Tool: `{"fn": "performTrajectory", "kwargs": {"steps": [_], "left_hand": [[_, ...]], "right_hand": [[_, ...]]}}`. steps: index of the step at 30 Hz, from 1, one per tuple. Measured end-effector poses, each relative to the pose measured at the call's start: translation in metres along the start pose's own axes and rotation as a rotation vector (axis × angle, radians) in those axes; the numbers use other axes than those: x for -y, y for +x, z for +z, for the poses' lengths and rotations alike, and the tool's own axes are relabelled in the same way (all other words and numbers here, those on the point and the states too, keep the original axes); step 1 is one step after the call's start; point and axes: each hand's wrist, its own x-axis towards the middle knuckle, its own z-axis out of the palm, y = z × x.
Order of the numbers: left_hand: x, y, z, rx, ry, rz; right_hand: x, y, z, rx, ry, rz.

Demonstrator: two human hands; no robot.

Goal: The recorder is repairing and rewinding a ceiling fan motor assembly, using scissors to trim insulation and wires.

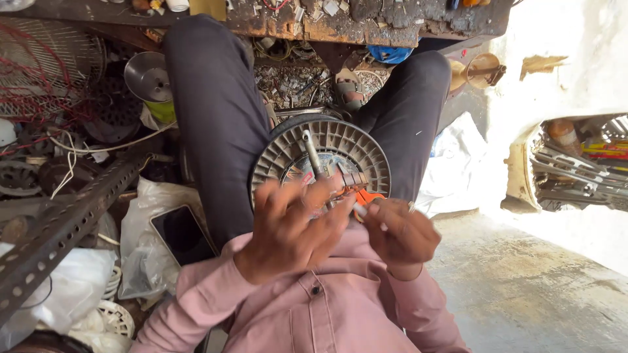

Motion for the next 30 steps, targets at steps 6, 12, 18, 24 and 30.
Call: {"fn": "performTrajectory", "kwargs": {"steps": [6, 12, 18, 24, 30], "left_hand": [[0.032, -0.031, 0.049, 0.217, -0.392, -0.237], [0.029, -0.054, 0.061, -0.021, -0.457, -0.279], [0.029, -0.102, 0.091, -0.227, -0.272, -0.153], [0.024, -0.114, 0.096, -0.215, -0.032, -0.064], [0.023, -0.11, 0.087, -0.136, -0.115, -0.071]], "right_hand": [[-0.004, 0.021, 0.016, 0.052, -0.038, -0.118], [-0.009, 0.025, 0.023, 0.094, 0.084, -0.178], [0.006, 0.045, 0.013, 0.293, 0.085, -0.089], [0.008, 0.042, 0.018, 0.232, 0.162, 0.027], [0.019, 0.038, 0.022, 0.211, 0.139, 0.141]]}}
